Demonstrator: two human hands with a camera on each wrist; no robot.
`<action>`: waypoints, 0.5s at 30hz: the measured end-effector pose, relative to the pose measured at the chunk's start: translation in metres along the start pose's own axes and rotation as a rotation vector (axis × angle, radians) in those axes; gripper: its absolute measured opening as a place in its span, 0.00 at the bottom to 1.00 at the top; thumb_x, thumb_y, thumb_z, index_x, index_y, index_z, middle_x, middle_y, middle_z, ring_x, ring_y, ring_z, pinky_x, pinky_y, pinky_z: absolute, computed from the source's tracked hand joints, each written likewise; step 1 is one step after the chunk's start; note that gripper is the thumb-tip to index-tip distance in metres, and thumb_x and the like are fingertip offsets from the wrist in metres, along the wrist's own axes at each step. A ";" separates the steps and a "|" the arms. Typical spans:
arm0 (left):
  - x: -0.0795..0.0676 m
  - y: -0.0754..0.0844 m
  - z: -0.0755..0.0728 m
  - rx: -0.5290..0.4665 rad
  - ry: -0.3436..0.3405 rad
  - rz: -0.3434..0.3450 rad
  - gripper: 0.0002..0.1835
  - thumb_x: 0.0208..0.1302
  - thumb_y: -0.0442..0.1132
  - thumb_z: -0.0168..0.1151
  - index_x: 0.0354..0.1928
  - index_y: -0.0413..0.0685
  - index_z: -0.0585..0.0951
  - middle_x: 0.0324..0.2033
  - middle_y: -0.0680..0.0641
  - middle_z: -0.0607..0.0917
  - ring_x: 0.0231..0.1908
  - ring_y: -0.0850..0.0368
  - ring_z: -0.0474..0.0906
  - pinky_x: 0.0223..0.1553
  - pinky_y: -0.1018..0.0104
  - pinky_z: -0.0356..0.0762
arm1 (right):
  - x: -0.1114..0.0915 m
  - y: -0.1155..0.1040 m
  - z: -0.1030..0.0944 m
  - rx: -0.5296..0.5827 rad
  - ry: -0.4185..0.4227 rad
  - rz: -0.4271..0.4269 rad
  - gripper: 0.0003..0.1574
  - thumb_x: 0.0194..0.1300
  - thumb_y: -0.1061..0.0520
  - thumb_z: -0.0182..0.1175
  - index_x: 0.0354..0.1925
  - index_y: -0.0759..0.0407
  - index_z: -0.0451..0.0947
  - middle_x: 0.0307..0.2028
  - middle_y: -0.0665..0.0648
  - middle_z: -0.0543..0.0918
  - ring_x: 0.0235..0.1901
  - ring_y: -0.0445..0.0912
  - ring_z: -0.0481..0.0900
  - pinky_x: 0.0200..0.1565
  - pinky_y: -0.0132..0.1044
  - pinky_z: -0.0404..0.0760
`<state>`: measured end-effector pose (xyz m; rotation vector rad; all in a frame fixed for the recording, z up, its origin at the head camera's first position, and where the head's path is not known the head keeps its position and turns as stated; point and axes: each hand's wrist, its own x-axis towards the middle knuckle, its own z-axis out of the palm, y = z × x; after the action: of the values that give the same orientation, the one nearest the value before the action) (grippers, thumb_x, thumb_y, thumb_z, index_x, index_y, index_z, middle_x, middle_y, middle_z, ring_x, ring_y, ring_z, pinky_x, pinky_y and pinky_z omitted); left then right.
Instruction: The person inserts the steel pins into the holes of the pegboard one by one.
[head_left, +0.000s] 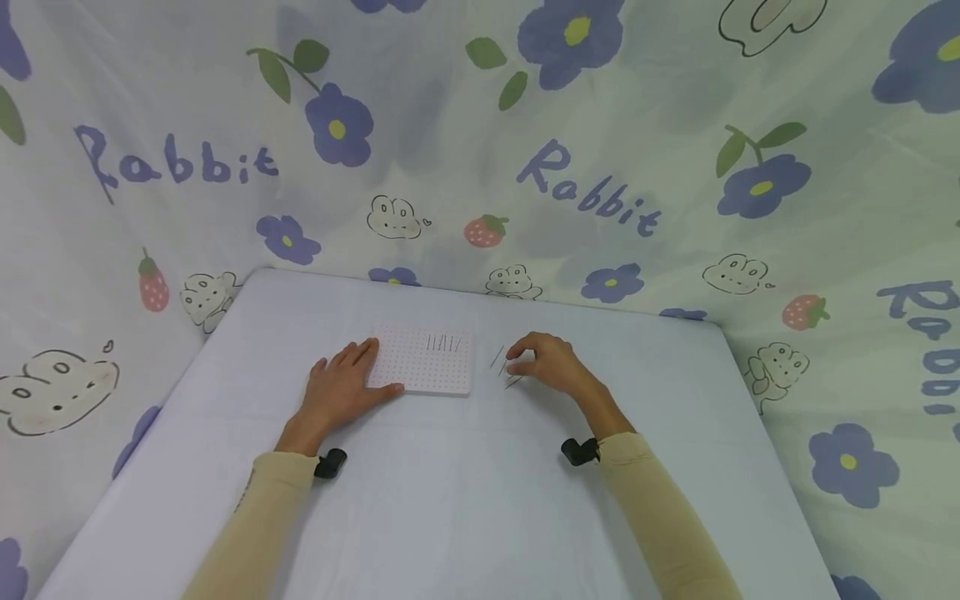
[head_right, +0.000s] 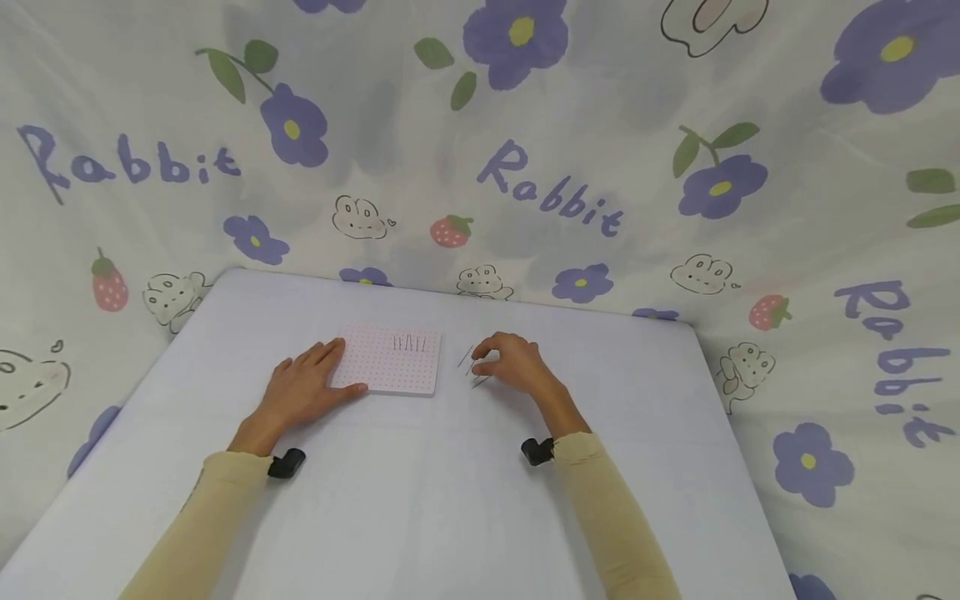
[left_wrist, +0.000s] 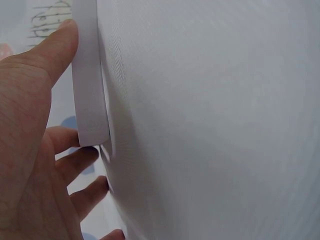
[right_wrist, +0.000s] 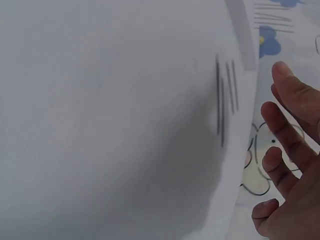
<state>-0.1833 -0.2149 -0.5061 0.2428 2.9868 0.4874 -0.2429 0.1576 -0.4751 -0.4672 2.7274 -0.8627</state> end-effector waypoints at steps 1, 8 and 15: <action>0.000 0.000 0.000 -0.001 0.001 -0.001 0.57 0.61 0.73 0.58 0.79 0.41 0.53 0.77 0.38 0.58 0.75 0.34 0.50 0.68 0.25 0.45 | -0.001 0.002 0.001 0.001 -0.012 0.008 0.13 0.61 0.47 0.72 0.45 0.45 0.87 0.45 0.43 0.85 0.45 0.46 0.78 0.58 0.57 0.68; 0.001 -0.001 0.002 0.002 0.002 -0.002 0.58 0.61 0.75 0.57 0.79 0.41 0.53 0.77 0.38 0.58 0.75 0.34 0.50 0.67 0.25 0.45 | -0.005 0.016 0.008 0.006 -0.063 0.029 0.10 0.61 0.51 0.72 0.42 0.48 0.86 0.42 0.46 0.83 0.52 0.47 0.79 0.65 0.59 0.65; 0.000 -0.001 0.002 -0.005 0.007 -0.001 0.58 0.60 0.75 0.57 0.79 0.42 0.54 0.77 0.38 0.58 0.75 0.34 0.51 0.67 0.24 0.44 | -0.005 0.025 0.014 0.015 -0.065 0.030 0.09 0.60 0.51 0.73 0.39 0.49 0.86 0.41 0.48 0.82 0.47 0.45 0.79 0.56 0.47 0.75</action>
<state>-0.1837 -0.2152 -0.5079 0.2393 2.9923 0.4967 -0.2395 0.1718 -0.5002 -0.4419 2.6606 -0.8444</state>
